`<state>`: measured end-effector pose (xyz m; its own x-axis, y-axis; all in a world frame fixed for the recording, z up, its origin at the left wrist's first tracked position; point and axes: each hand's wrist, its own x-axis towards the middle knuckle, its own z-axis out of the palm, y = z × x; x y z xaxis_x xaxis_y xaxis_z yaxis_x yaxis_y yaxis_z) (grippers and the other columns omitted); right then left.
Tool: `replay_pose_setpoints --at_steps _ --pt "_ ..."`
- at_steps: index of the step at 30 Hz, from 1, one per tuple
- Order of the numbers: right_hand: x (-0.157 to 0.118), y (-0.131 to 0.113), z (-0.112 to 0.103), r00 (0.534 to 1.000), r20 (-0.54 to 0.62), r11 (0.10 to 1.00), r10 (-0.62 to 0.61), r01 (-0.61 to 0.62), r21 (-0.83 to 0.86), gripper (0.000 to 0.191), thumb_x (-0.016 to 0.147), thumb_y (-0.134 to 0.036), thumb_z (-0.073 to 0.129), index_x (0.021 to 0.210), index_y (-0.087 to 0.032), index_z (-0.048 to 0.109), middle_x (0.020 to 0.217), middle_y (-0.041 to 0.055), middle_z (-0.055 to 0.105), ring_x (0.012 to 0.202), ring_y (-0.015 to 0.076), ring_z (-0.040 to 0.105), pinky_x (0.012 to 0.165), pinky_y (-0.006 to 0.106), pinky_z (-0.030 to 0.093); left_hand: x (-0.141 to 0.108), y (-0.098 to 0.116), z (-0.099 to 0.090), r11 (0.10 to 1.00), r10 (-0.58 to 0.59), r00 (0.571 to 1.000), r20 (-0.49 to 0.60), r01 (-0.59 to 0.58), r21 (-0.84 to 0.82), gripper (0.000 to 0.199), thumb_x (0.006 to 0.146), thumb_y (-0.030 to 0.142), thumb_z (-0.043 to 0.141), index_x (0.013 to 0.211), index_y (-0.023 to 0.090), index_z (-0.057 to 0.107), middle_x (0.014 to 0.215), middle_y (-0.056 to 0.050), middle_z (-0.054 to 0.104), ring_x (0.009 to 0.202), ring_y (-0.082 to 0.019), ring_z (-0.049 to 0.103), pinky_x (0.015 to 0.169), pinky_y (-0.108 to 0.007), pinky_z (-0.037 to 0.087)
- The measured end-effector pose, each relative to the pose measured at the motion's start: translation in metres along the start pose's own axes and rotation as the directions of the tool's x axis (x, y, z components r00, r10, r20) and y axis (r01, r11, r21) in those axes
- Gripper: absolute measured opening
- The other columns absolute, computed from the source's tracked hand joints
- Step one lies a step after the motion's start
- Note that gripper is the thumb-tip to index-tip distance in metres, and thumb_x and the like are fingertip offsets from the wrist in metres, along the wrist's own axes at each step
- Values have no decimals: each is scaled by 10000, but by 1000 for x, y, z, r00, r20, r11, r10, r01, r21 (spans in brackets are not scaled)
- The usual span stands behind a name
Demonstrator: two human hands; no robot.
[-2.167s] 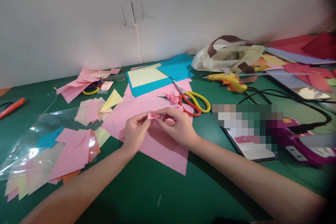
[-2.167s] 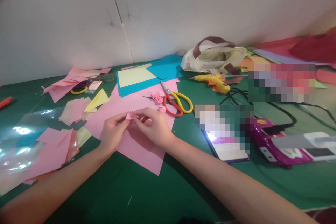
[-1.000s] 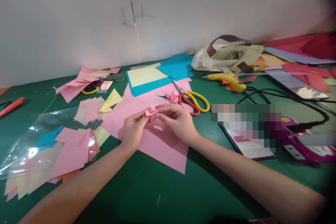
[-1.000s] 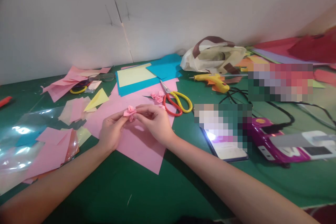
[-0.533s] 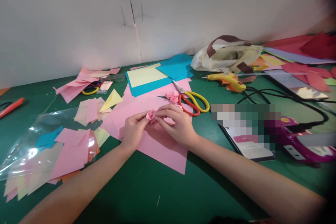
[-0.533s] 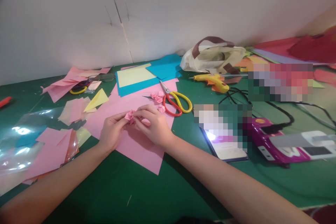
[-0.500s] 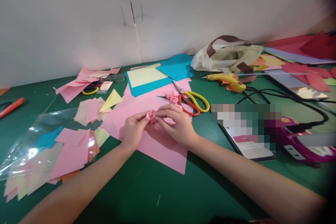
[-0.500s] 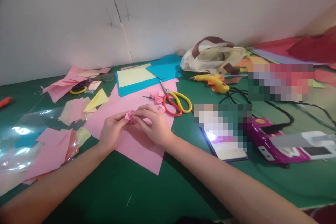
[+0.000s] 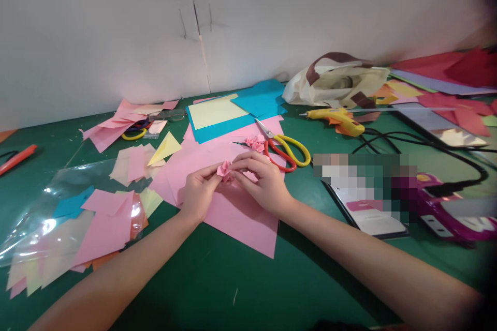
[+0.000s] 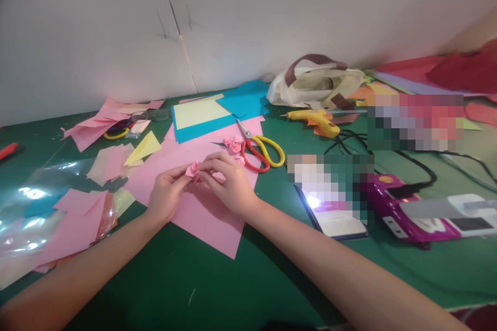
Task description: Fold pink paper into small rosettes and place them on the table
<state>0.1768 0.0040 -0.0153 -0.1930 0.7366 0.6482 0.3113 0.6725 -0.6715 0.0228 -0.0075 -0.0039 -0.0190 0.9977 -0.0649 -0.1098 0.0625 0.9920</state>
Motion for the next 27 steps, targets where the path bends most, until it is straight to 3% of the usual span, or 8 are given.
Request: replay_pose_setpoints --at_steps 5,10,15,21,24,27 --pt "4 5 -7 959 123 945 -254 274 -181 222 922 -151 452 856 -181 662 859 74 582 769 155 580 665 306 512 0 1 -1 998 -16 1000 11 15 58 231 717 284 708 917 184 766 691 -33 715 605 -120 587 634 -255 491" --pt "6 7 -10 921 220 886 -322 375 -272 279 941 -158 401 869 -185 669 819 71 627 714 161 576 629 305 493 0 2 -3 997 -12 998 68 7 73 215 733 282 693 905 177 768 633 -20 670 573 -109 548 599 -248 457" --pt "4 5 -9 965 172 977 -198 207 -40 193 928 -153 464 1002 -193 638 875 69 647 811 161 631 721 312 545 0 3 -2 997 -37 999 34 35 63 209 711 280 694 871 168 768 584 -24 658 485 -98 517 471 -228 392" --pt "4 6 -6 985 142 995 -97 101 -17 315 898 -170 528 1207 -228 551 1080 90 632 931 187 628 806 375 549 1 6 1 996 -79 996 27 80 -38 143 675 246 697 769 164 766 539 -10 627 466 -86 500 465 -221 397" --pt "3 5 -6 985 151 996 -87 90 -14 341 867 -219 588 1205 -207 552 1091 104 618 979 206 610 824 384 548 3 5 0 992 -77 997 12 78 -102 137 648 226 705 753 161 766 577 -17 643 492 -81 501 476 -209 402" --pt "3 4 -5 989 129 997 -65 71 -42 303 810 -251 667 1098 -180 604 1008 100 615 901 202 615 772 368 560 4 5 0 985 -67 998 16 69 -158 136 629 222 716 739 158 766 592 -16 637 513 -77 493 490 -201 407"
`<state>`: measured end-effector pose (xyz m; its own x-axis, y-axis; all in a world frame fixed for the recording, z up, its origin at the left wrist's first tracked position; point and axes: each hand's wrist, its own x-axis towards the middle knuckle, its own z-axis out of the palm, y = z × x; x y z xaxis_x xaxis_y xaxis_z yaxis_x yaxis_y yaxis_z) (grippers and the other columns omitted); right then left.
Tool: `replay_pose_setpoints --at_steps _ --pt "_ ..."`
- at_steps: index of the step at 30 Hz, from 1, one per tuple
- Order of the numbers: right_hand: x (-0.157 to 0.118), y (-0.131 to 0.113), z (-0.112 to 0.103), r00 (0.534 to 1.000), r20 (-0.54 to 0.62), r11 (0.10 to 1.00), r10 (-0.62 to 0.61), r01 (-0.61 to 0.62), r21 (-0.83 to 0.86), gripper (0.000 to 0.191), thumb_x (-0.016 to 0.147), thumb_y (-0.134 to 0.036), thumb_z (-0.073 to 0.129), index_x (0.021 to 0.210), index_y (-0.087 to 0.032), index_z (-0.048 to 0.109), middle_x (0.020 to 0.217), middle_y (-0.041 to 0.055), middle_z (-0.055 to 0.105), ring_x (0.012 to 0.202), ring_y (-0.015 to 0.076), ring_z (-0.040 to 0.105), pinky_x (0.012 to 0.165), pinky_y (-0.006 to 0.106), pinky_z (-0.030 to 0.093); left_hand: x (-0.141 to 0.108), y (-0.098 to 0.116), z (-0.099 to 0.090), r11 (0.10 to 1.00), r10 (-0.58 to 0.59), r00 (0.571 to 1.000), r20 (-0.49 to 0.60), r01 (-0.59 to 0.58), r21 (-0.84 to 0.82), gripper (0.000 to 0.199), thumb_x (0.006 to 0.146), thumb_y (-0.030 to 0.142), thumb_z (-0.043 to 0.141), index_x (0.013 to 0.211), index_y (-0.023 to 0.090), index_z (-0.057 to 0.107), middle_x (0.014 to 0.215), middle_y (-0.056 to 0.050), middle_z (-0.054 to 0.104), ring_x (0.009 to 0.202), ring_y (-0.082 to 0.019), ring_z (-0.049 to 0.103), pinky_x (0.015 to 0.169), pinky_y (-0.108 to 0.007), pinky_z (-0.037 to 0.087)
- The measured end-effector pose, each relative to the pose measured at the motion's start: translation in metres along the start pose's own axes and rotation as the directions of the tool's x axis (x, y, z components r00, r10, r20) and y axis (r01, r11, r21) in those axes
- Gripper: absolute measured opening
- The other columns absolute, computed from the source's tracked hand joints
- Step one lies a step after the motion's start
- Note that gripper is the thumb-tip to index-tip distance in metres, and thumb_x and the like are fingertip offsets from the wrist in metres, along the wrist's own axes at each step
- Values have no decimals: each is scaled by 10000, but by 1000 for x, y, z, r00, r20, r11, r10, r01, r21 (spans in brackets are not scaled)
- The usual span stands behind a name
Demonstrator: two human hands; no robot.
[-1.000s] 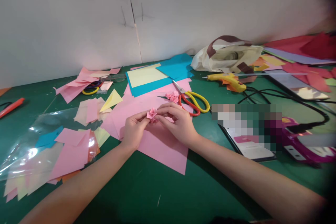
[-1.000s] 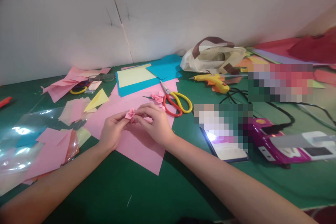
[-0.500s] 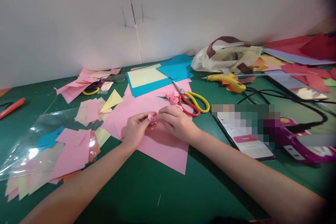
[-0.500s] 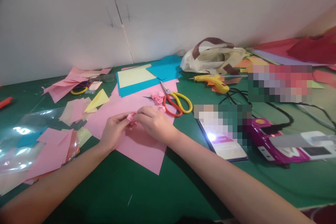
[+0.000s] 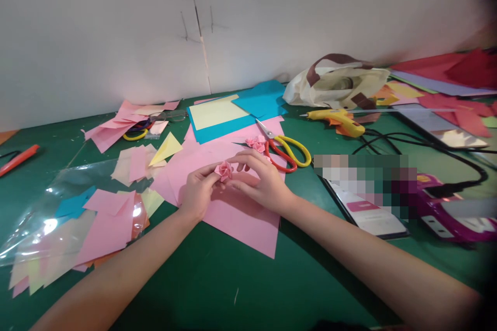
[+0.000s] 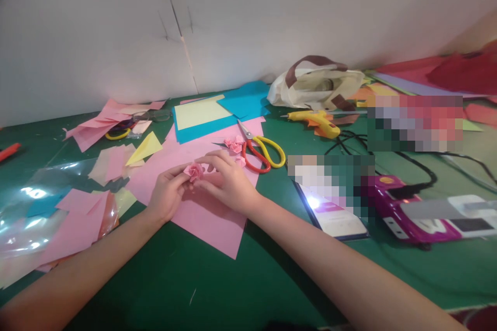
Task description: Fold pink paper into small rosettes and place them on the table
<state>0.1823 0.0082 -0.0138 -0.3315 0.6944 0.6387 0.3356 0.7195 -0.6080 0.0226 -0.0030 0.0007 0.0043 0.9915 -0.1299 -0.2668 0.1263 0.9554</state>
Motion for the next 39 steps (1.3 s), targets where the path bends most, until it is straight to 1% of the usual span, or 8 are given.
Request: replay_pose_setpoints --at_steps 3,8,16,23,27,32,35,39 --pt "0 1 0 1000 -12 999 -14 14 -32 183 828 -243 646 1004 -193 641 938 78 619 856 188 624 761 360 562 0 1 1 999 8 1000 8 -8 -40 130 623 224 727 725 154 764 590 -14 629 532 -78 493 531 -206 428" --pt "0 3 1 998 -16 997 -57 56 -53 158 874 -235 583 1014 -209 652 953 76 639 866 185 641 776 361 560 0 2 3 998 -13 1000 -25 11 -67 174 586 237 759 736 147 768 629 -27 655 539 -80 497 545 -214 437" --pt "-1 4 1 979 12 965 -204 203 -166 219 922 -142 469 1030 -180 655 914 84 702 819 183 654 703 331 528 0 -2 -1 1000 -5 999 -45 6 10 162 637 251 735 772 171 774 604 -18 649 522 -79 492 469 -198 360" --pt "-1 4 -4 968 55 908 -246 250 -337 291 949 -135 391 970 -193 675 894 81 701 785 196 630 674 353 450 -1 0 -1 999 -2 1000 14 1 36 173 637 227 717 789 168 775 611 -23 668 528 -88 540 516 -214 416" --pt "0 4 -5 976 34 945 -216 218 -246 265 944 -151 408 991 -202 664 904 78 689 804 192 633 704 359 495 -1 1 -2 999 -14 1000 -4 15 29 165 619 221 723 763 155 770 596 -26 664 516 -92 530 514 -224 426" --pt "1 3 -3 989 -38 983 -142 136 -126 332 948 -134 382 1191 -229 586 1131 98 641 1058 194 608 871 378 520 -1 0 -2 998 -11 999 36 9 55 160 647 253 723 762 149 762 632 -34 671 545 -99 540 550 -237 452" --pt "1 5 -2 984 12 969 -179 179 -169 342 949 -135 381 1182 -249 604 1141 91 652 992 198 629 822 389 529 -2 1 -2 995 0 996 85 -8 95 138 677 281 713 683 147 747 622 -33 654 564 -110 542 569 -251 465" --pt "2 6 -4 973 54 956 -224 230 -184 283 933 -133 426 1060 -217 664 967 94 672 870 191 638 732 354 537 -4 3 -2 993 1 993 114 -15 116 133 682 270 705 696 147 753 628 -39 655 588 -128 555 592 -267 476"
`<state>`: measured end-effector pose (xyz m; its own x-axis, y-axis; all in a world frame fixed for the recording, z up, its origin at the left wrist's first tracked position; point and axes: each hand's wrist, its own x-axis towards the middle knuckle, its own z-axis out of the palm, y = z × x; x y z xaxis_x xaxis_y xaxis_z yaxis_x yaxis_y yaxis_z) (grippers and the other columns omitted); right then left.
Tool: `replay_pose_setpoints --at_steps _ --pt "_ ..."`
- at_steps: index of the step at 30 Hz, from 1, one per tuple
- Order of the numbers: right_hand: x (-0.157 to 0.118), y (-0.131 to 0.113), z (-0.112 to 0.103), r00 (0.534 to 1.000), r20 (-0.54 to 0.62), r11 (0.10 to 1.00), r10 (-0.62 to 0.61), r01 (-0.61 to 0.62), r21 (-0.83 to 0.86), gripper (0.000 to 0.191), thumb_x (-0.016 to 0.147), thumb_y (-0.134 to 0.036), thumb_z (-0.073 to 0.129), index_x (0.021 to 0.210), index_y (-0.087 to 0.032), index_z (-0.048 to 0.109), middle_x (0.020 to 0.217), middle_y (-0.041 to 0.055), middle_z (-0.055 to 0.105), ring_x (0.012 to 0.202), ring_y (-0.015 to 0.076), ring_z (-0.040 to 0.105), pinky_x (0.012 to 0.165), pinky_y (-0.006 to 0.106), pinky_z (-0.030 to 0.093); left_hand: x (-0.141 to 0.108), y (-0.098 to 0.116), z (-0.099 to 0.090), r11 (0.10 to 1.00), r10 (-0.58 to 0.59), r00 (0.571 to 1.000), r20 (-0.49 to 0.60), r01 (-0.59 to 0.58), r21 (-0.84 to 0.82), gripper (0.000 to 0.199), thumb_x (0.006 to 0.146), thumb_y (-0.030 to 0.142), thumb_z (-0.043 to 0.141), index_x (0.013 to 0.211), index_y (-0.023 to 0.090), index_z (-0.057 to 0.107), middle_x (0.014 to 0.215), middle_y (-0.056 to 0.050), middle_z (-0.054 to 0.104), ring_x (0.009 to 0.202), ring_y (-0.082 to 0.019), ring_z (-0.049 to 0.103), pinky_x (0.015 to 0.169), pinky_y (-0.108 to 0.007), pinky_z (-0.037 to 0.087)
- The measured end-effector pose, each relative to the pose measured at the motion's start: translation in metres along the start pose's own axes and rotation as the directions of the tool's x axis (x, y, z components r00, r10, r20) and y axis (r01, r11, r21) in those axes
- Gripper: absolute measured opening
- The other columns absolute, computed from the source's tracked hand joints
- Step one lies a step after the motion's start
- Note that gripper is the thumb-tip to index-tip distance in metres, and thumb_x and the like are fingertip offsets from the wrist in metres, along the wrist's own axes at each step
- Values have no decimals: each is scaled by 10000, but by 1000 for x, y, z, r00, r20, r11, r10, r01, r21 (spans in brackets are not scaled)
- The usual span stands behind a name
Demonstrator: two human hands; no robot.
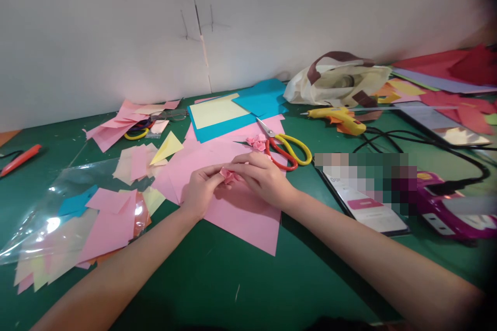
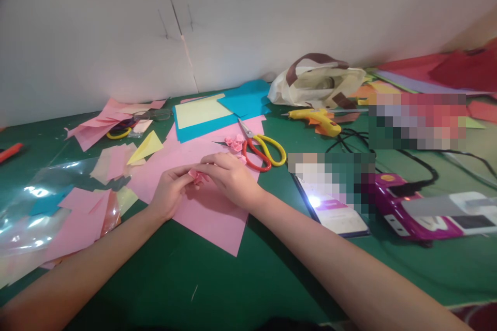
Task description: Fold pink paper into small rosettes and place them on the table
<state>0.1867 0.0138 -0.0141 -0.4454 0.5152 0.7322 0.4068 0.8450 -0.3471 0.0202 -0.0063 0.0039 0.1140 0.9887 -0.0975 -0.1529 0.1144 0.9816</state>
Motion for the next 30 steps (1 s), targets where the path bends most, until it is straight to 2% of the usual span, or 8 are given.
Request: replay_pose_setpoints --at_steps 7,12,20,24,27,30 --pt "2 -4 -1 999 -50 997 15 -12 73 210 916 -122 453 1011 -194 626 904 81 644 859 179 633 738 338 554 4 -2 -2 983 -85 996 32 89 -160 153 640 212 731 773 146 770 615 -26 660 558 -95 538 577 -232 468" --pt "1 -3 0 992 -124 998 37 -29 62 68 873 -158 550 876 -192 609 840 69 650 800 176 641 714 335 553 7 -4 -4 962 -137 990 -18 129 -239 211 602 189 746 805 136 769 650 -41 682 575 -102 567 597 -239 479" --pt "-1 -2 0 994 -107 990 -39 23 -140 142 898 -183 544 978 -182 662 842 68 689 762 180 637 662 336 477 6 -4 -4 973 -98 995 36 103 -206 128 636 204 740 733 123 758 599 -26 658 557 -93 564 598 -233 487" --pt "-1 -1 3 987 -156 992 -33 14 -123 123 882 -175 563 896 -186 684 822 65 670 751 173 629 654 321 481 7 -5 -5 960 -130 992 7 128 -249 224 605 183 753 822 129 768 621 -31 686 556 -91 582 588 -218 498" --pt "0 -3 2 985 -170 997 -11 -4 -83 141 883 -153 543 914 -183 678 836 73 650 770 172 626 679 323 503 8 -6 -4 955 -127 992 -14 119 -273 231 585 189 771 809 135 771 640 -31 698 569 -91 601 608 -214 517" --pt "1 -8 0 986 -168 998 -3 -9 -68 120 881 -214 565 930 -177 668 843 80 640 776 179 623 689 333 516 7 -5 -3 958 -101 995 -23 91 -271 244 578 204 782 815 145 771 693 -46 721 635 -122 641 656 -243 542"
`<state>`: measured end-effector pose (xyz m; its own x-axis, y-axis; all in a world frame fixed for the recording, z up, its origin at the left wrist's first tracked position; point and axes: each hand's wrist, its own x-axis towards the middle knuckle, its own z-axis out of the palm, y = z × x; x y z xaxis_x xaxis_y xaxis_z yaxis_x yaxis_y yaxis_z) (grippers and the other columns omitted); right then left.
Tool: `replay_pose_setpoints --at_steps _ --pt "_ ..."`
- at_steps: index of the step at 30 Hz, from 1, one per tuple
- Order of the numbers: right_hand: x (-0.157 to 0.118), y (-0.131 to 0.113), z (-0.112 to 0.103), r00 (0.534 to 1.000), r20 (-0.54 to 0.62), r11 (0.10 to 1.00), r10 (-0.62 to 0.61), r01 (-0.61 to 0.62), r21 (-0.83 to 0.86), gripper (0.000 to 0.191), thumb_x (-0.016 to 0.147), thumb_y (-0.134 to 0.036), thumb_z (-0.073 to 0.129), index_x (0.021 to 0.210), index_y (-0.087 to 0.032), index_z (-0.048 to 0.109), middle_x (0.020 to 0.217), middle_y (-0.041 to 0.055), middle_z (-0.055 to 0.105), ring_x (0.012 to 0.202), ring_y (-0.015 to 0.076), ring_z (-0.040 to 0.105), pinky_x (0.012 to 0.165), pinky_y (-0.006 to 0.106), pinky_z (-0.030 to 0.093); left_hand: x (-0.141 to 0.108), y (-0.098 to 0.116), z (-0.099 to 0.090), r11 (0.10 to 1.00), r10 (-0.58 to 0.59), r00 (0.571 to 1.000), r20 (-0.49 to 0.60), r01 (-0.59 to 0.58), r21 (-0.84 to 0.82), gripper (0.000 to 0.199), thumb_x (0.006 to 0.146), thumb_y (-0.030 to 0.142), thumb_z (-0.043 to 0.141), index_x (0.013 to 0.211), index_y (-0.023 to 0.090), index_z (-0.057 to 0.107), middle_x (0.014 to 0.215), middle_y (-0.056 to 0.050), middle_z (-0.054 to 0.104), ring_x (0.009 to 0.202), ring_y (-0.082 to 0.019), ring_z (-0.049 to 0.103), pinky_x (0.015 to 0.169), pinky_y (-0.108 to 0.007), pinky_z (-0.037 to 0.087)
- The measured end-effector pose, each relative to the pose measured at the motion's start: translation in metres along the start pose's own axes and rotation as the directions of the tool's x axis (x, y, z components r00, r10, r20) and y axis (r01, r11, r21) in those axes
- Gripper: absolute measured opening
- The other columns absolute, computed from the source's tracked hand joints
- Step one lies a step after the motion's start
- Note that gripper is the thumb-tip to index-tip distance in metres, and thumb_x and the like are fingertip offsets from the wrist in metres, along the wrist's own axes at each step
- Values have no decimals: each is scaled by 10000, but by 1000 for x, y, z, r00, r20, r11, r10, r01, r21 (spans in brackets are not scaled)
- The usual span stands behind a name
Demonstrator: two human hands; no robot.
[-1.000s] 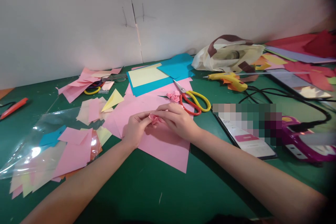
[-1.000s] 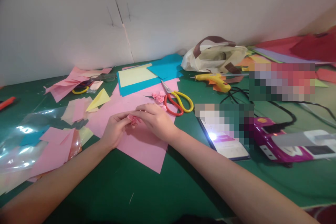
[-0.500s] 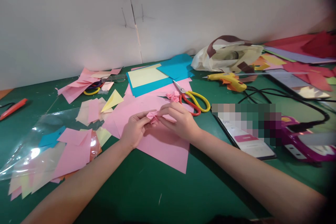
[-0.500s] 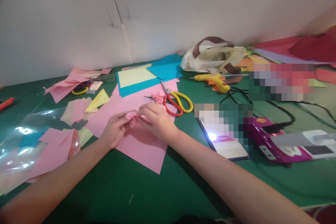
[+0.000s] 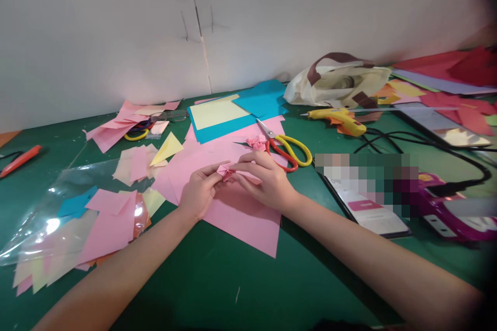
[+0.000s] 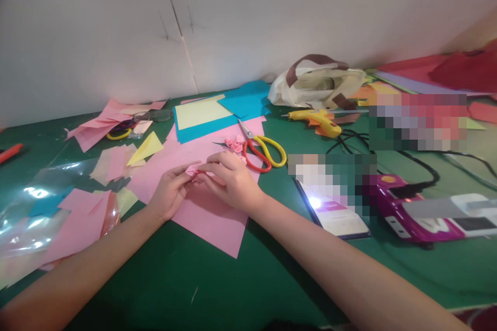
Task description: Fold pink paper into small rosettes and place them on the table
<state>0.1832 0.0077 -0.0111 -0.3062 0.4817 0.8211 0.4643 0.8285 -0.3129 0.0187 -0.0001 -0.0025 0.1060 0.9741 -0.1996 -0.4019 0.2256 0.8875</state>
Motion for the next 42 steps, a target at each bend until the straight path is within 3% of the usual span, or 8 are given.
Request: replay_pose_setpoints --at_steps 5,17,19,23,26,30,38,42 --pt "0 -3 2 997 -40 998 59 -60 -15 133 849 -300 625 829 -171 650 788 75 648 726 178 629 656 320 528 -4 0 4 998 36 998 -44 -34 61 252 569 227 794 810 156 773 746 -60 745 681 -154 668 715 -295 560" --pt "-3 -13 8 931 -10 925 364 -361 123 50 822 -153 614 787 -182 636 693 5 680 632 135 621 610 270 500 -5 -6 5 982 97 988 -123 -75 172 257 618 279 780 849 166 769 826 -64 756 763 -185 693 819 -357 561" --pt "-3 -12 8 949 -16 942 314 -309 128 79 839 -149 593 779 -186 629 702 8 681 643 138 631 620 273 507 -5 -6 4 983 95 989 -117 -74 167 248 627 275 774 851 169 769 827 -61 754 756 -176 688 806 -344 563" --pt "-4 -6 5 997 23 996 76 -77 39 133 902 -141 511 856 -173 631 805 59 695 747 164 652 680 295 518 -5 -4 5 987 93 992 -90 -80 139 207 631 242 759 822 163 769 775 -48 743 720 -145 662 747 -297 564" --pt "-3 -2 2 991 108 993 -85 93 -72 184 940 -137 446 956 -143 629 864 87 698 791 177 639 680 304 503 -5 -2 6 989 66 995 -69 -56 140 177 628 215 738 790 152 768 703 -36 723 661 -125 638 702 -273 557" --pt "-1 0 -1 962 195 964 -191 221 -148 235 960 -120 388 952 -111 623 839 84 691 770 180 620 639 298 469 -5 2 5 975 21 1000 -8 -19 222 135 653 176 673 751 150 762 613 -14 675 563 -92 589 621 -226 525" --pt "0 3 -1 973 117 963 -200 218 -161 244 957 -117 396 879 -186 617 822 48 640 784 157 593 647 288 423 -10 9 9 911 -20 995 99 -23 413 196 751 254 556 723 154 723 455 19 529 421 -95 486 426 -216 377" --pt "-2 2 -1 973 116 969 -198 212 -125 245 949 -105 400 913 -194 625 821 47 631 781 164 585 640 298 415 -11 8 8 906 -36 989 146 -30 422 238 790 295 513 661 156 657 521 1 561 429 -98 482 431 -228 360"
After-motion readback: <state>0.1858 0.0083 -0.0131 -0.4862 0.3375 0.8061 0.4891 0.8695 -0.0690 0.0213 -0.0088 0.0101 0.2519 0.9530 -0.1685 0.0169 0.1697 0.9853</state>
